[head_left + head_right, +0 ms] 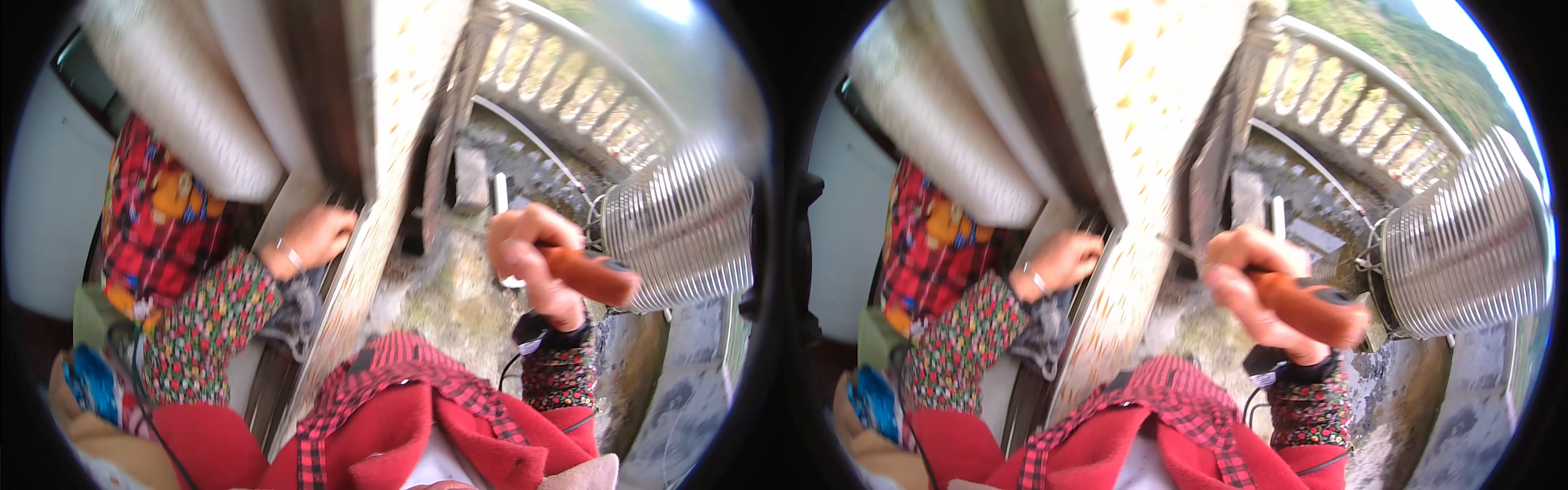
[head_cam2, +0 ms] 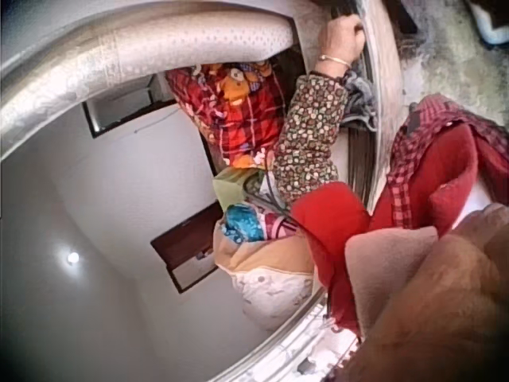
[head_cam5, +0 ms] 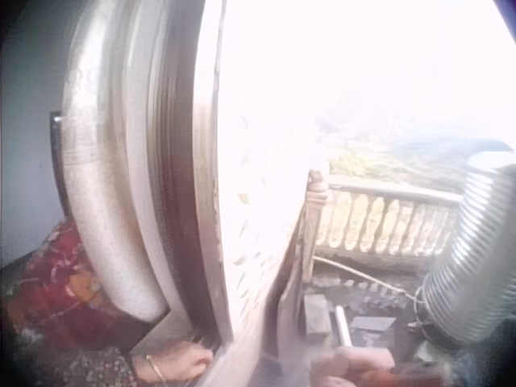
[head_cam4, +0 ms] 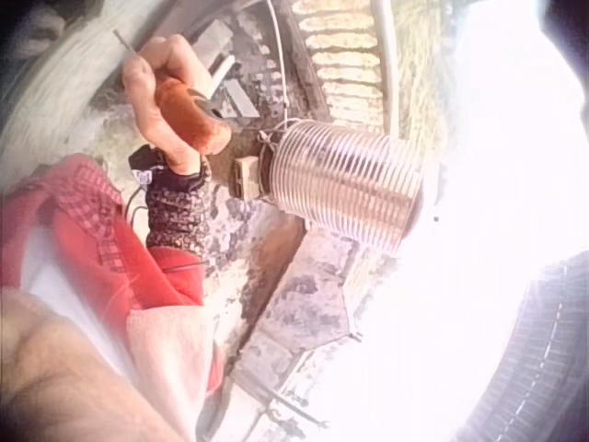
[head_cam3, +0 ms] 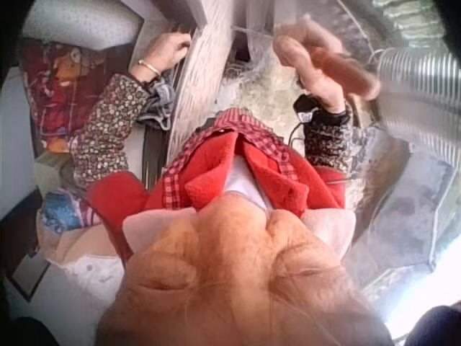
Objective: The person cleans a window frame track using a cloth and a screwdriver. They repeatedly wipe the track and use the screwdriver to scrape debris from the groove, alternating between wiping and scraping along the length of the frame.
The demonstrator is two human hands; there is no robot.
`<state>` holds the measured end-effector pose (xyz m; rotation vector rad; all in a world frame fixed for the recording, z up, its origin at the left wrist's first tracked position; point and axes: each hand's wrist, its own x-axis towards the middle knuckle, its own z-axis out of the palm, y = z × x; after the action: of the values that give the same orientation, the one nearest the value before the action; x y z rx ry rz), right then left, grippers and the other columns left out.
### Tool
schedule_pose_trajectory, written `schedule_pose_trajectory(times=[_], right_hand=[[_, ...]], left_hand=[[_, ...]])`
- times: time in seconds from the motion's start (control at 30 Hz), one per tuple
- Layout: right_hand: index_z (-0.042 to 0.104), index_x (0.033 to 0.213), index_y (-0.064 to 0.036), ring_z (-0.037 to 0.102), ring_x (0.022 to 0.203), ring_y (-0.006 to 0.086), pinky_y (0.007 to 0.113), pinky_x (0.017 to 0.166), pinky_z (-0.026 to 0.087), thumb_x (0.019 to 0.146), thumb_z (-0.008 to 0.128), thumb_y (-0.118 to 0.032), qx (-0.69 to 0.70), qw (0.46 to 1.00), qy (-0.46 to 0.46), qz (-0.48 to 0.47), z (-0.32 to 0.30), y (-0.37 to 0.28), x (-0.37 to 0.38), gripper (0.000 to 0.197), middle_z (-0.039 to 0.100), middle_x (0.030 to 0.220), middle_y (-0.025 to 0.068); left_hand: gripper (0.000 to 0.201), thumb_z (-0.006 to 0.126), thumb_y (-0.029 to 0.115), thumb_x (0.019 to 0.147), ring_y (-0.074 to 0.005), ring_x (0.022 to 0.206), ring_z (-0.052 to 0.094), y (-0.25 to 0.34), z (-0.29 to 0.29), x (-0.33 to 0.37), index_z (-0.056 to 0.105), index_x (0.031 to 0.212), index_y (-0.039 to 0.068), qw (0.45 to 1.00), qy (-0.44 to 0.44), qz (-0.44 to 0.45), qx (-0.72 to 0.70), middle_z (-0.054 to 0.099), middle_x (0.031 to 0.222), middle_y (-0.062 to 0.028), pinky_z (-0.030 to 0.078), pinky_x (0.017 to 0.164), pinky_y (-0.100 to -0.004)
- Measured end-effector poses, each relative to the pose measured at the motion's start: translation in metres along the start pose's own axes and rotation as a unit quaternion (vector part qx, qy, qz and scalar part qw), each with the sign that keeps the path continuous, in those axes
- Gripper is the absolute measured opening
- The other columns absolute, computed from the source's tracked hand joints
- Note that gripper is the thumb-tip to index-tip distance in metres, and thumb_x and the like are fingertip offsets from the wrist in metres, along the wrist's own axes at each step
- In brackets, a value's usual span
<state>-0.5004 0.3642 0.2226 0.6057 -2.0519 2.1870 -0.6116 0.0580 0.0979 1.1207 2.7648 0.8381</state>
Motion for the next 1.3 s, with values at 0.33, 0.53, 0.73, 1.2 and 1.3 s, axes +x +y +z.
schedule_pose_trajectory(times=[0.33,0.53,0.73,1.2,1.3], right_hand=[[0.044,0.076,-0.0066,0.037,0.064,0.0104,0.029,0.059,0.033,0.092,0.061,-0.002,0.008,1.0,0.0,-0.016,-0.024,0.019,-0.016,0.024,0.043,0.07,-0.0009],[0.044,0.076,-0.0065,0.038,0.065,0.0093,0.028,0.06,0.033,0.092,0.061,-0.002,0.008,1.0,0.009,0.016,-0.03,0.024,-0.026,0.024,0.044,0.07,-0.0013],[0.044,0.076,-0.0069,0.039,0.066,0.0084,0.027,0.061,0.033,0.093,0.061,-0.002,0.001,1.0,0.01,0.019,-0.036,0.022,-0.032,0.024,0.044,0.071,-0.002],[0.04,0.074,-0.0073,0.04,0.058,0.0117,0.027,0.053,0.032,0.094,0.061,-0.011,0.043,0.998,0.042,-0.016,-0.035,0.024,-0.044,0.029,0.044,0.065,0.0019],[0.039,0.074,-0.0079,0.04,0.058,0.0117,0.027,0.052,0.032,0.095,0.06,-0.012,0.056,0.997,0.04,-0.039,-0.028,0.024,-0.037,0.03,0.044,0.064,0.0016]], left_hand=[[0.005,0.061,0.01,0.082,-0.0379,0.075,0.062,-0.022,0.015,0.001,0.059,0.08,0.006,0.997,-0.051,-0.063,0.011,0.062,0.081,-0.0132,0.049,0.066,-0.0479],[0.003,0.059,0.008,0.084,-0.0384,0.08,0.062,-0.029,0.015,-0.007,0.058,0.086,0.006,0.994,-0.026,0.003,0.105,0.062,0.086,-0.014,0.051,0.07,-0.0491],[0.004,0.062,0.008,0.085,-0.0338,0.073,0.061,-0.022,0.007,-0.01,0.06,0.084,0.005,0.999,0.013,-0.003,0.032,0.06,0.082,-0.012,0.049,0.065,-0.0428],[0.045,0.062,0.004,0.093,-0.0195,0.086,0.063,0.06,-0.004,0.029,0.058,0.138,0.011,0.976,-0.071,0.056,-0.196,0.066,0.097,-0.0107,0.052,0.08,-0.0321],[0.015,0.066,0.007,0.094,-0.0093,0.079,0.061,0.043,-0.026,0.022,0.07,0.108,0.002,0.982,0.065,0.011,-0.178,0.068,0.088,-0.0052,0.05,0.073,-0.0244]])
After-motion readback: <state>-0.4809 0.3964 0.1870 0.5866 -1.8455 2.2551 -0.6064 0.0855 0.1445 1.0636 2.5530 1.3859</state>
